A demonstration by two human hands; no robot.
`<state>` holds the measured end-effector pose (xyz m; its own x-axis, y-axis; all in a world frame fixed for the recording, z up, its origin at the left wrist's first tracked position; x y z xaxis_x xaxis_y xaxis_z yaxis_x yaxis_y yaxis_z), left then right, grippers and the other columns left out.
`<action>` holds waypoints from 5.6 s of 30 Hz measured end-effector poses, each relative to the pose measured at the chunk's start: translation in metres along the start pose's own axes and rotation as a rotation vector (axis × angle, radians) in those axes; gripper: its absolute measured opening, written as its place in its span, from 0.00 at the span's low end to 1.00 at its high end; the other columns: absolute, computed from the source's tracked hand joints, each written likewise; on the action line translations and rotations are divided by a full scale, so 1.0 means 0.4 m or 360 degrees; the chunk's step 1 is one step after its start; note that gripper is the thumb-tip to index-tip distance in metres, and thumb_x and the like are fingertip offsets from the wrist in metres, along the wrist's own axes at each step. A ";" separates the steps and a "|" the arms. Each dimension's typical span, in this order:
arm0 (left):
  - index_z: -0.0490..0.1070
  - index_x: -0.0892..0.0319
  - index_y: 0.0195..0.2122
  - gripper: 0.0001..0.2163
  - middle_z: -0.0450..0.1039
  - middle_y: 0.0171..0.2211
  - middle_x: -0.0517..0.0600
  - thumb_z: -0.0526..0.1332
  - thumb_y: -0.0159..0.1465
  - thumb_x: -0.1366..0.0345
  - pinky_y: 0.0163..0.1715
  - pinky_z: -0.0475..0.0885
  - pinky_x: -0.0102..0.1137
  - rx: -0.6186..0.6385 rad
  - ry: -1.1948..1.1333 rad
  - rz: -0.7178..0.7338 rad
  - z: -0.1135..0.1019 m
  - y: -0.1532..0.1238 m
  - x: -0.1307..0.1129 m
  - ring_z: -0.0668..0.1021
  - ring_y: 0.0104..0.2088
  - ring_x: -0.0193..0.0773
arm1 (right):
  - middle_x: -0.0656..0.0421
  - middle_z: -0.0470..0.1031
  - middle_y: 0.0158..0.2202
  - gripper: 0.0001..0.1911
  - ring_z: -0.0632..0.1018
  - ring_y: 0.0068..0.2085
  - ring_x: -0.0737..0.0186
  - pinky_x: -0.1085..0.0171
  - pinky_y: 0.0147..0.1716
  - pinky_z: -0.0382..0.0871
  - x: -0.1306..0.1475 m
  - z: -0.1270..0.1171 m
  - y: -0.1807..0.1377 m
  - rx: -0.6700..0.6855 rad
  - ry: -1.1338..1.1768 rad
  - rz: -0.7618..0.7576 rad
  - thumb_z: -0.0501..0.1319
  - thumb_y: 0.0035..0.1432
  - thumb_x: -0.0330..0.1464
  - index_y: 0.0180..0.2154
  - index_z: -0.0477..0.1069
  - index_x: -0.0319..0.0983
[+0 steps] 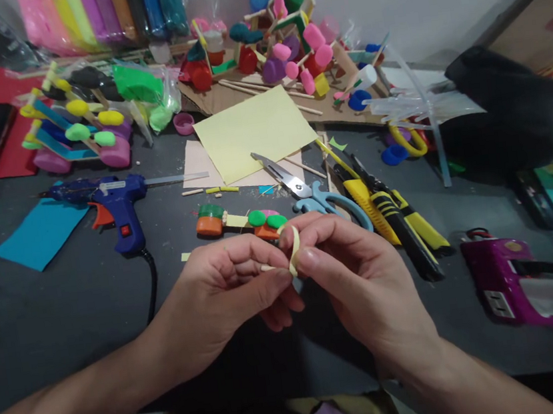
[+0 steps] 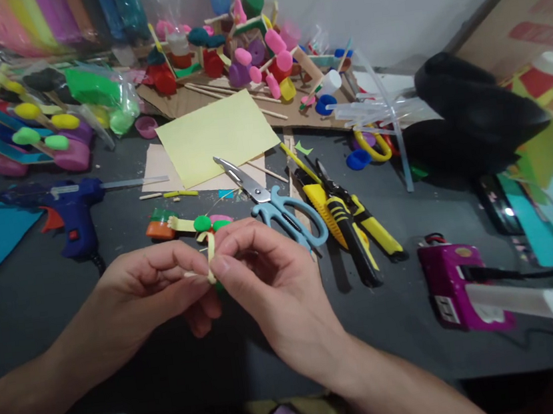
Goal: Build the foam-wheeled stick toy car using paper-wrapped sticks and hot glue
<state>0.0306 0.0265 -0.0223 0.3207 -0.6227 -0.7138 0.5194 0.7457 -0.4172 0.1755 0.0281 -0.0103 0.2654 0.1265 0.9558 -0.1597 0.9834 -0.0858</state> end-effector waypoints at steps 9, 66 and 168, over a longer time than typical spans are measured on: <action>0.77 0.60 0.33 0.04 0.80 0.24 0.42 0.68 0.66 0.69 0.26 0.74 0.16 -0.0001 0.0026 0.0049 -0.004 -0.003 -0.006 0.78 0.24 0.23 | 0.62 0.73 0.30 0.10 0.72 0.32 0.66 0.65 0.33 0.70 0.021 -0.004 -0.007 0.0012 -0.0196 0.0115 0.69 0.64 0.38 0.31 0.77 0.40; 0.76 0.60 0.34 0.04 0.79 0.24 0.45 0.69 0.64 0.67 0.26 0.74 0.21 -0.0090 0.0125 0.0017 -0.011 -0.004 -0.011 0.79 0.25 0.29 | 0.57 0.79 0.38 0.08 0.80 0.37 0.61 0.60 0.35 0.74 0.076 -0.002 -0.033 0.0105 -0.1545 -0.0998 0.68 0.61 0.24 0.39 0.76 0.43; 0.75 0.53 0.44 0.07 0.73 0.31 0.47 0.61 0.70 0.58 0.18 0.65 0.28 -0.0068 0.1469 0.0649 -0.002 -0.033 -0.066 0.73 0.26 0.34 | 0.63 0.72 0.27 0.09 0.72 0.28 0.67 0.68 0.25 0.65 0.071 -0.021 -0.002 0.0139 -0.0963 -0.0185 0.67 0.58 0.24 0.28 0.73 0.39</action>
<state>0.0144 0.0335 0.0016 -0.2801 0.0949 -0.9553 0.4721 0.8800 -0.0511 0.1913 0.0320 0.0144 -0.2962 -0.1022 0.9497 -0.2464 0.9688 0.0274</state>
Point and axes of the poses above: each hand's wrist, its own y-axis towards the middle knuckle, its own z-axis out of the palm, x = y × z, the point moved 4 cm from there along y, towards the middle knuckle
